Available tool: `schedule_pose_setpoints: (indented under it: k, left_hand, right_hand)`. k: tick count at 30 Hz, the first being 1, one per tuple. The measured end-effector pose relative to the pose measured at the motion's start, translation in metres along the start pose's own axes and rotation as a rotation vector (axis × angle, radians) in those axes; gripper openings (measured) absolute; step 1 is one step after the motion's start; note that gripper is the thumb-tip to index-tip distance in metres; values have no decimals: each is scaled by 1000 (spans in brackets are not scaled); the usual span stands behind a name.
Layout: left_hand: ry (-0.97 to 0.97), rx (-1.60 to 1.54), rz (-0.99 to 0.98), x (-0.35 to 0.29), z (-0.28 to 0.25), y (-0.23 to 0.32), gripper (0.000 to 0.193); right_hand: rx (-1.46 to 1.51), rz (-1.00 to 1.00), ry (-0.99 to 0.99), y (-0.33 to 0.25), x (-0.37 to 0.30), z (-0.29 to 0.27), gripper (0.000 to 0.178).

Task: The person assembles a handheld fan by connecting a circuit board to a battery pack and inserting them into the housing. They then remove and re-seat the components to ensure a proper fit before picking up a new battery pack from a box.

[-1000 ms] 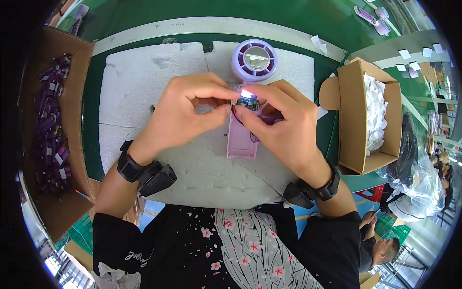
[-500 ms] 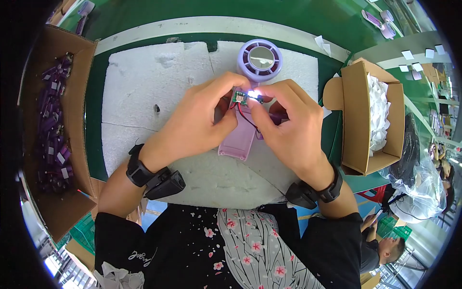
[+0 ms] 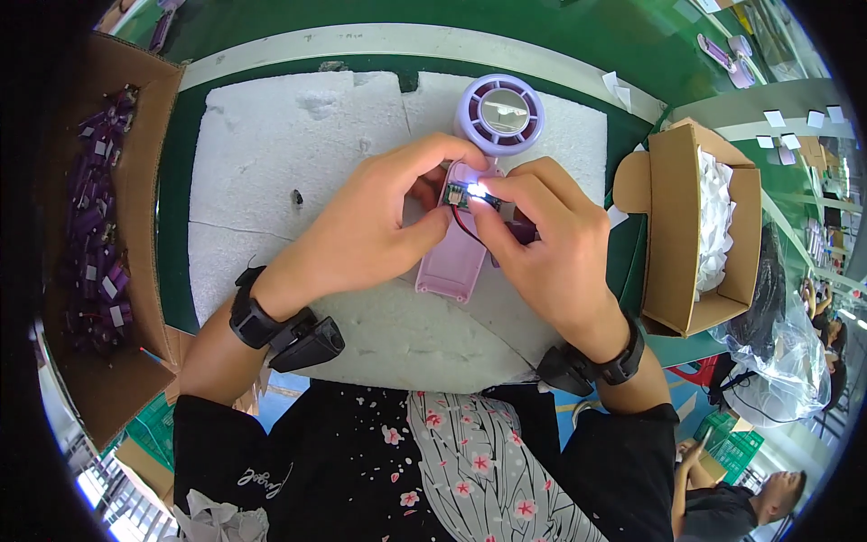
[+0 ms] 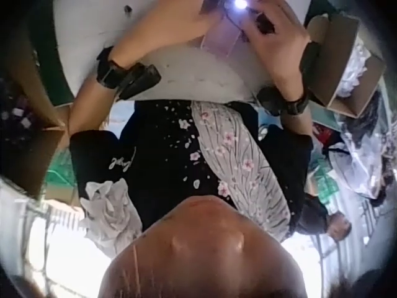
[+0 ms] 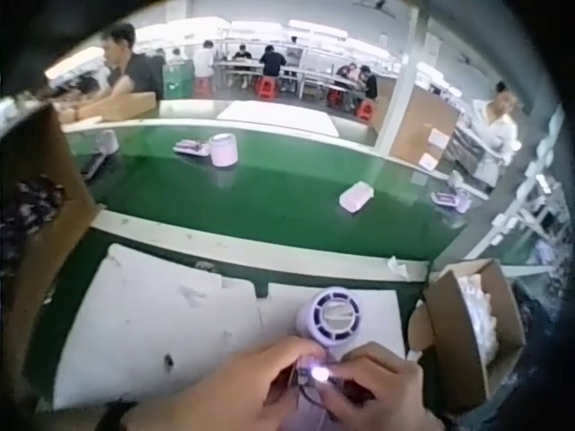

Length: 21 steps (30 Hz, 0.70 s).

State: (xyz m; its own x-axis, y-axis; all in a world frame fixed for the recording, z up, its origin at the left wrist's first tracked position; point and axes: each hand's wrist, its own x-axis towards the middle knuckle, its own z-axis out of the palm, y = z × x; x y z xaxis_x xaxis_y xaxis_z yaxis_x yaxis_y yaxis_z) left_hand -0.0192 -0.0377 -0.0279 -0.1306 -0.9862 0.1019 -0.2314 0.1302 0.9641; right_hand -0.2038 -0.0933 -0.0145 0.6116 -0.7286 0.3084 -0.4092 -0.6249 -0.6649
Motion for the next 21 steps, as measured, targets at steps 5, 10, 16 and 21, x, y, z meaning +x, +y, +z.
schedule_pose_setpoints:
  k: [5,10,16,21]
  left_hand:
    - [-6,10,-68,2,0,3,41]
    - [1,-7,-103,2,0,4,39]
    - [1,-38,-58,1,-1,1,39]
    - [70,-125,-10,4,-2,-3,36]
  right_hand:
    - [-20,-28,38,-4,3,1,17]
    - [-11,15,52,-5,2,2,16]
    - [-68,-21,56,-2,3,2,17]
    - [-14,108,32,-5,4,-1,15]
